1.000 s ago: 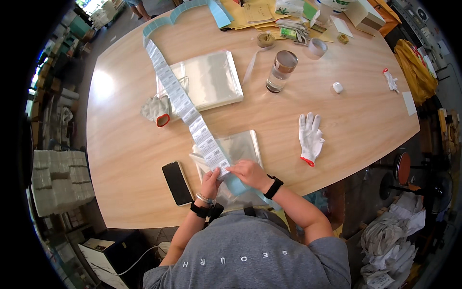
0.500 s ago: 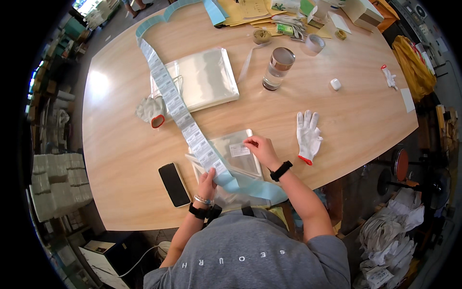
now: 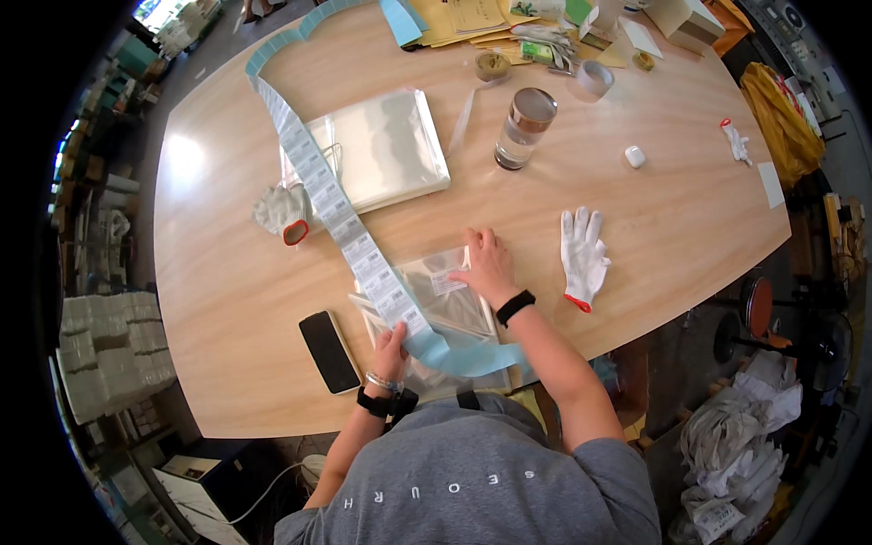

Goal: The person places rectangular items into plastic sleeves, seals the adhesive strips, and peels small labels from a roll to apply them to the packaging.

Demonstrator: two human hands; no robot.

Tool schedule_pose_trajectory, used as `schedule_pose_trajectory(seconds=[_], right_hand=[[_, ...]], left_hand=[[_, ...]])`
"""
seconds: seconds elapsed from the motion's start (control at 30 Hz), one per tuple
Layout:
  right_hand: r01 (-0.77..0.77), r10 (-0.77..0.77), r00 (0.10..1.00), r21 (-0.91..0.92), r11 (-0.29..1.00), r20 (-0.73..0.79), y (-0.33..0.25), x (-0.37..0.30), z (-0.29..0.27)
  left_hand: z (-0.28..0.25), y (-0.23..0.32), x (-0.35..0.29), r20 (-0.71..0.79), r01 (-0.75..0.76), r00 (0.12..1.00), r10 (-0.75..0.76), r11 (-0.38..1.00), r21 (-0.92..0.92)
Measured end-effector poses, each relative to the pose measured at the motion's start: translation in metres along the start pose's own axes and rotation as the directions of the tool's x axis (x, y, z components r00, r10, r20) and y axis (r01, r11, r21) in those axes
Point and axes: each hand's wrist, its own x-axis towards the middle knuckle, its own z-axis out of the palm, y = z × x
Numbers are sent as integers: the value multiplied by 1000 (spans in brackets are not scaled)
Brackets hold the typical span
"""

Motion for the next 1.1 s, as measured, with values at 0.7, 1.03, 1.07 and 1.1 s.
schedule_pose_trajectory(seconds=[0.7, 1.03, 1.07, 1.1], right_hand=[[161, -530, 462, 521, 838, 711, -12, -63, -13], [-116, -176, 917, 663, 739, 357, -46, -62, -28], [-76, -189, 925, 651, 755, 328, -44, -64, -26], [-36, -204, 932, 638, 770, 299, -41, -66, -23]], left_hand=[[6, 18, -23, 189, -150, 973, 131, 985, 86], [12, -2, 0, 75, -154, 987, 145, 981, 118], [9, -3, 5, 74, -95, 993, 90, 993, 73], [5, -4, 8, 77, -37, 996, 35, 999, 27]])
